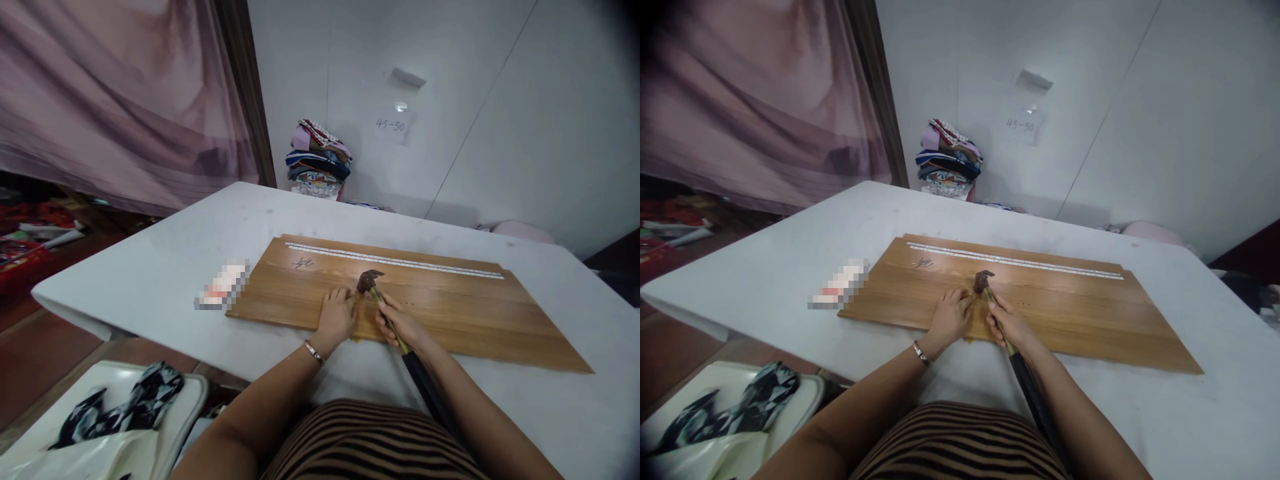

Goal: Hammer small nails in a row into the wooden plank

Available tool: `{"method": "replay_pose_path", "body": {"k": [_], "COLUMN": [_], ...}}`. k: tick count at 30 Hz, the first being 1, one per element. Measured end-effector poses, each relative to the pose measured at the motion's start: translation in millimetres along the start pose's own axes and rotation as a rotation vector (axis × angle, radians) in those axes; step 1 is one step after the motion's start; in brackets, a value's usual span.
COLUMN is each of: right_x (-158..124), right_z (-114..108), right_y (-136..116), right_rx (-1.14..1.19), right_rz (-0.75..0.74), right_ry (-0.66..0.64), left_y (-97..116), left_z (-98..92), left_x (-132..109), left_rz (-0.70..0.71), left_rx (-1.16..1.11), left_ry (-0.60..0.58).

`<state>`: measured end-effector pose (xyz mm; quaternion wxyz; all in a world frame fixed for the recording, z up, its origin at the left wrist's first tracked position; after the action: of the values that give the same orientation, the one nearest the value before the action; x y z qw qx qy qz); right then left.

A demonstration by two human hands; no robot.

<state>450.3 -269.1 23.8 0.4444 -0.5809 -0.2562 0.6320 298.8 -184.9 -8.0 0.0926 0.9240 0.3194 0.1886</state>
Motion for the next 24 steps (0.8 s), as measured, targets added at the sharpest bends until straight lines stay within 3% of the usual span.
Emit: {"method": "replay_pose_path", "body": {"k": [24], "right_x": [0.3], "right_z": [0.5], "right_y": [-1.1], "right_rx": [0.0], "right_rz": [0.012], "right_ry": [-0.018], "left_y": [-1.8], "left_z": [2.9], "left_x": [-1.1], "left_rz": [0.012], "left_rx": [-0.002], "left_ry": [0.02]}}
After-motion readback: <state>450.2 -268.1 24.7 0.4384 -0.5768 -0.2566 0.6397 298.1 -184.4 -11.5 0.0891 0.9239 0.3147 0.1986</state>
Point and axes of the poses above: each hand's wrist, its own x-axis towards the middle knuckle, its own z-axis out of the palm, y = z × x, the point moved 1 cm from there along x, towards the middle knuckle, and after that the axes turned 9 degrees about z, right-handed, at the moved point
